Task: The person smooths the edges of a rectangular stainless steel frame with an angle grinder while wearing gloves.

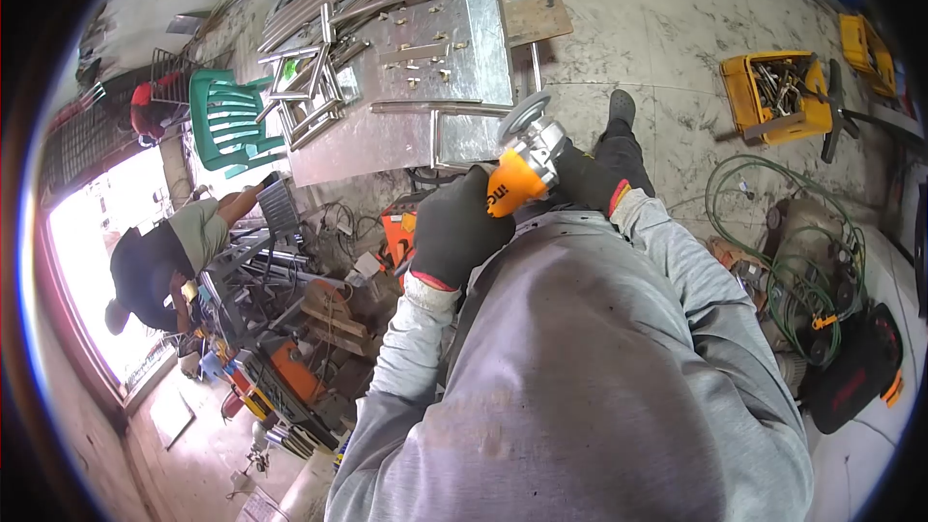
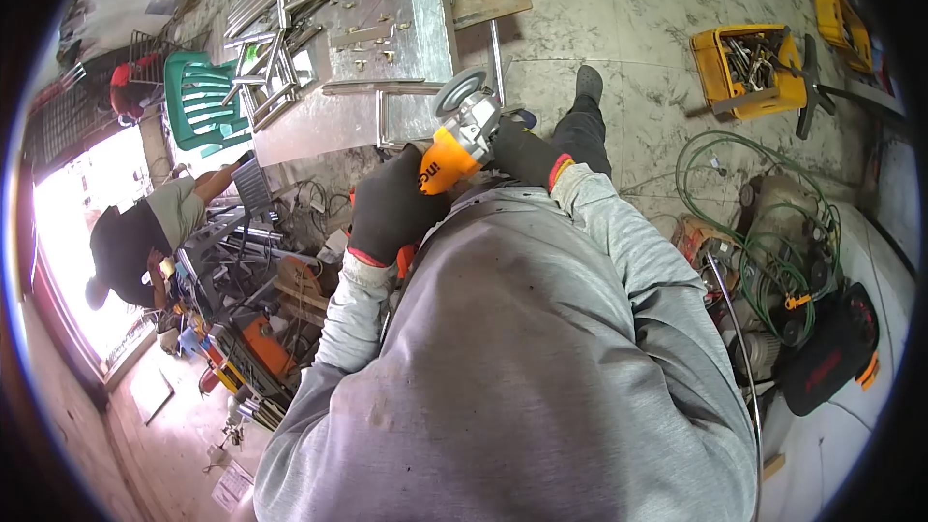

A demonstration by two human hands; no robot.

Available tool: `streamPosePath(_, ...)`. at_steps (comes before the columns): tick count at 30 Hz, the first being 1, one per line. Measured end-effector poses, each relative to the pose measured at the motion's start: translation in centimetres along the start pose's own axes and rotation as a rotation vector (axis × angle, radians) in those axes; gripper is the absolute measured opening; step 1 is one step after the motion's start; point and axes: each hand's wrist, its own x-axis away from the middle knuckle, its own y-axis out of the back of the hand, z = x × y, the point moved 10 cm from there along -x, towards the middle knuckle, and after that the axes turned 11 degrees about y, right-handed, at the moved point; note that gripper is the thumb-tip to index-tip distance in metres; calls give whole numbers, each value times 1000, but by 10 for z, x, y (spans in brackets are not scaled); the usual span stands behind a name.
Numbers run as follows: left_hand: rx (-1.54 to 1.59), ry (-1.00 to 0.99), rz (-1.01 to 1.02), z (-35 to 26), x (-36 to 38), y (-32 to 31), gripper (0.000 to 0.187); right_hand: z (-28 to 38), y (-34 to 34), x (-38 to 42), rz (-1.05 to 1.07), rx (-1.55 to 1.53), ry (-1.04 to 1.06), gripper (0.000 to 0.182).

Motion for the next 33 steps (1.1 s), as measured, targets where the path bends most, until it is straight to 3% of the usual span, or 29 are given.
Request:
streamPosePath(3, -86, 21, 62, -5, -5, 1, 38, -48, -15, 21, -37, -210, -114, 43)
streamPosePath(5, -4, 71, 62, -1, -4, 4, 41, -28, -6, 13, 81, 201, -109, 52)
streamPosePath(6, -6, 64, 64, 2, 0, 2, 41, -11, 1, 5, 74, 203, -112, 52)
streamPosePath(8, 63, 146, 22, 29, 15, 1, 48, 14, 3, -4, -74, -548, -360, 54)
streamPosePath(9, 159, 169, -9, 40, 22, 1, 55, 16, 10, 5, -104, -491, -487, 54)
streamPosePath(10, 160, 169, -10, 48, 29, -2, 55, 18, 15, 5, -104, -490, -486, 54)
streamPosePath(12, 222, 318, 2, 77, 46, -11, 60, 14, 21, 9, 28, -263, -589, 67)
streamPosePath(16, 380, 404, -119, 99, 76, -13, 60, 38, 39, 8, 67, -270, -680, 57)
streamPosePath(19, 531, 444, -220, 112, 98, -23, 55, 44, 79, 12, -160, -75, -600, 53)
streamPosePath(20, 602, 464, -264, 119, 105, -28, 53, 45, 79, 13, -132, -54, -599, 53)
streamPosePath(23, 808, 522, -284, 130, 124, -39, 47, 86, 109, 3, -347, 315, -341, 45)
streamPosePath(24, 911, 559, -276, 133, 129, -43, 45, 101, 106, -4, -329, 330, -333, 45)
streamPosePath(26, 963, 553, -308, 135, 135, -41, 42, 140, 80, -35, -89, 527, -260, 43)
streamPosePath(28, 1047, 565, -352, 148, 144, -47, 41, 185, 38, -61, 41, 696, 98, 35)
streamPosePath(30, 1041, 532, -404, 159, 153, -55, 36, 192, -5, -77, 254, 701, 109, 34)
streamPosePath(33, 1033, 592, -417, 173, 165, -62, 31, 184, -47, -91, 346, 844, 237, 38)
